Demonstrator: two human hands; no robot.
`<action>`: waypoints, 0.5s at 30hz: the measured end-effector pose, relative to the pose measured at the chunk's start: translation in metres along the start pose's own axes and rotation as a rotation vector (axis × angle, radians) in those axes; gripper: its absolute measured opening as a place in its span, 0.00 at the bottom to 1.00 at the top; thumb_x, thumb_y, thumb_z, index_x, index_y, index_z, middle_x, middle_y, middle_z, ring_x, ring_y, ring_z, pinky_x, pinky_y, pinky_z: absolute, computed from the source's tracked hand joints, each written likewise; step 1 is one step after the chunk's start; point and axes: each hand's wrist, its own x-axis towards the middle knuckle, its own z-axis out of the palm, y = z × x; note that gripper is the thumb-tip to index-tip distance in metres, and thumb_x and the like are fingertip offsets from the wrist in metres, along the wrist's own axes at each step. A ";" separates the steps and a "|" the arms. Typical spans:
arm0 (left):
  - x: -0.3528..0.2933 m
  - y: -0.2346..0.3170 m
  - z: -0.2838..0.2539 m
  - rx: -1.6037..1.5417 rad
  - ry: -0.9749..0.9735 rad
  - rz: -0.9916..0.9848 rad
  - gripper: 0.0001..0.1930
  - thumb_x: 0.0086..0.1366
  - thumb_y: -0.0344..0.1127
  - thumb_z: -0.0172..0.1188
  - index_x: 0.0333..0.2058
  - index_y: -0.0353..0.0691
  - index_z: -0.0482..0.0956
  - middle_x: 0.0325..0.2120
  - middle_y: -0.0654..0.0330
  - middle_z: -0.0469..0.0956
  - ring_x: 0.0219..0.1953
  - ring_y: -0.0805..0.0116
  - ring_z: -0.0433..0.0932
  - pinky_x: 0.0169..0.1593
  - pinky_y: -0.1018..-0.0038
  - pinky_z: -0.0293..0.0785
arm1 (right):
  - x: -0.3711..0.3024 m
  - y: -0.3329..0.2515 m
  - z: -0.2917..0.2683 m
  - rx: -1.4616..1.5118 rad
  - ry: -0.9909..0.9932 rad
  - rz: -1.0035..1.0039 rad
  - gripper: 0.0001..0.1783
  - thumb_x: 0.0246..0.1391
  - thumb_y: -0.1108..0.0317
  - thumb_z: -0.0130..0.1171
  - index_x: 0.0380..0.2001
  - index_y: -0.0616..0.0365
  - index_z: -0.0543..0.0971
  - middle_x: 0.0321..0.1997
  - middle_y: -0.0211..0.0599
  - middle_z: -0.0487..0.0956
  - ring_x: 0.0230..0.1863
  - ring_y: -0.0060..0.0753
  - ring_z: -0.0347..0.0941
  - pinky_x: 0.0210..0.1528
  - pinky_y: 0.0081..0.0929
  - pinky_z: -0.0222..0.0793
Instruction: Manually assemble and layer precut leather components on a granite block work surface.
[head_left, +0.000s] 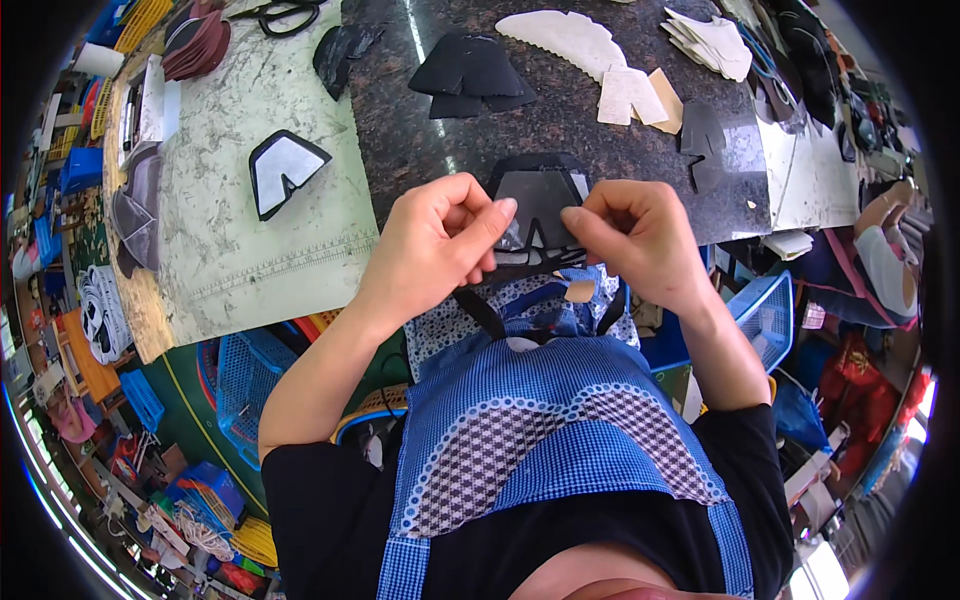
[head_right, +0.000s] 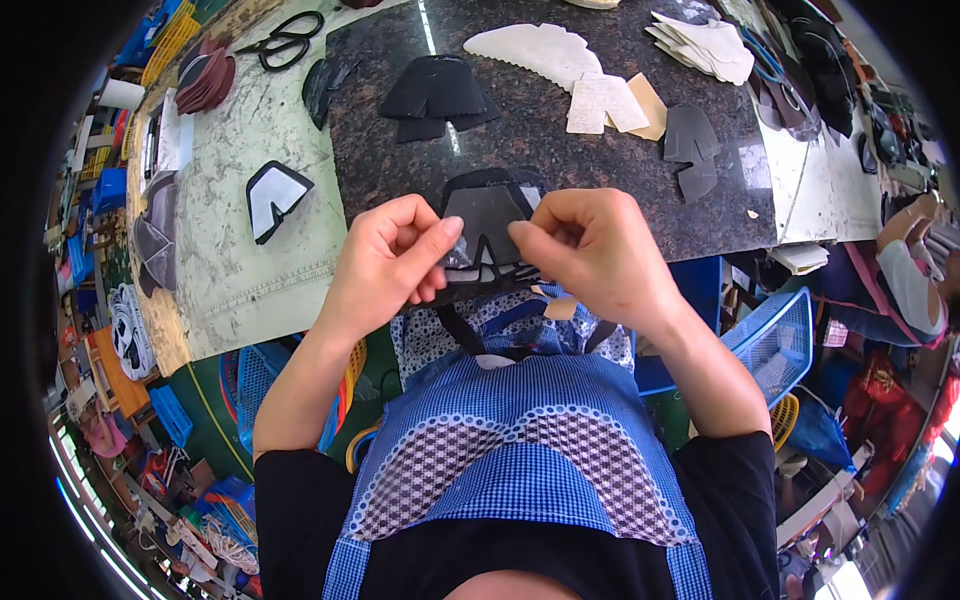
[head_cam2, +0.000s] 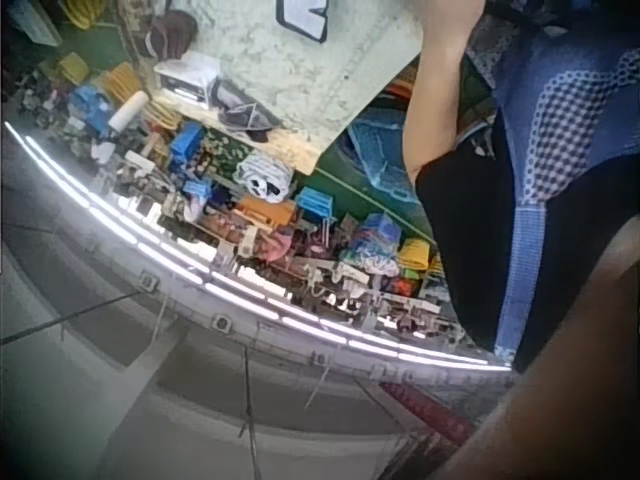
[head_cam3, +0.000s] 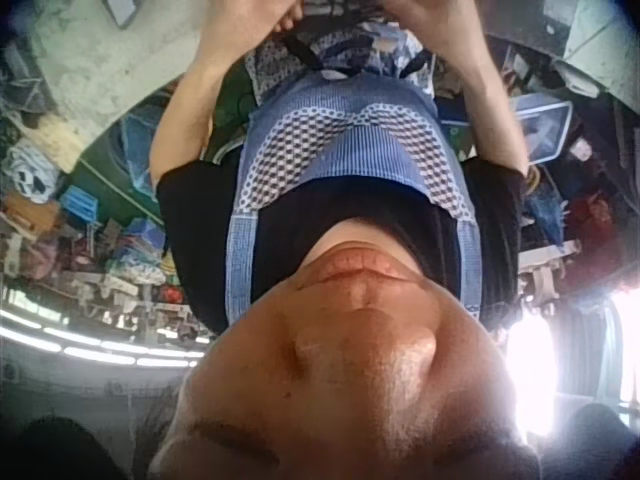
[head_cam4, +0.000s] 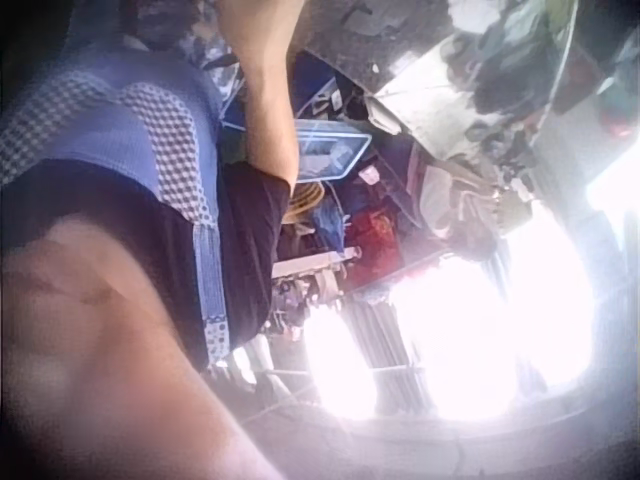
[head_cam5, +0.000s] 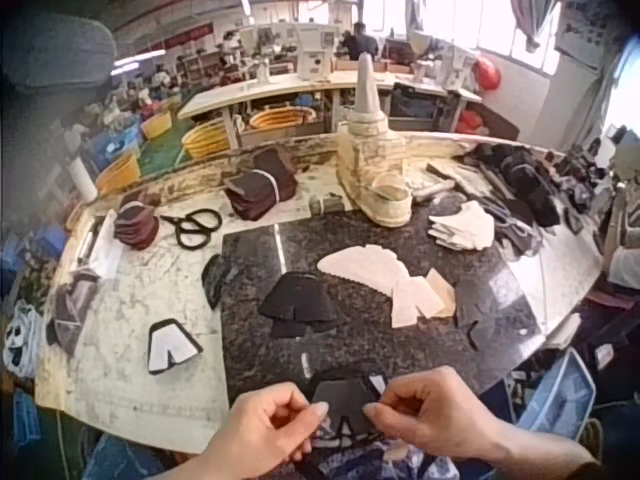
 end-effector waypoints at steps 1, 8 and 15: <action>0.001 -0.001 0.000 -0.001 -0.007 0.002 0.15 0.71 0.41 0.63 0.27 0.40 0.74 0.15 0.69 0.75 0.16 0.84 0.70 0.19 0.85 0.62 | 0.001 -0.001 0.001 -0.002 0.007 0.003 0.17 0.60 0.66 0.64 0.21 0.66 0.78 0.14 0.26 0.72 0.19 0.12 0.64 0.20 0.21 0.58; -0.015 -0.022 -0.030 0.064 0.374 0.419 0.06 0.73 0.33 0.58 0.39 0.40 0.70 0.19 0.73 0.69 0.22 0.88 0.62 0.27 0.85 0.55 | 0.027 0.020 -0.073 -0.104 0.280 -0.192 0.14 0.49 0.62 0.71 0.24 0.61 0.79 0.18 0.29 0.70 0.21 0.27 0.64 0.26 0.29 0.62; 0.023 0.041 -0.019 0.275 0.202 0.496 0.05 0.70 0.31 0.61 0.41 0.37 0.78 0.22 0.70 0.75 0.24 0.86 0.70 0.28 0.84 0.63 | 0.100 0.034 -0.113 -0.669 0.231 -0.368 0.24 0.42 0.60 0.71 0.41 0.61 0.77 0.40 0.42 0.72 0.45 0.43 0.72 0.50 0.35 0.71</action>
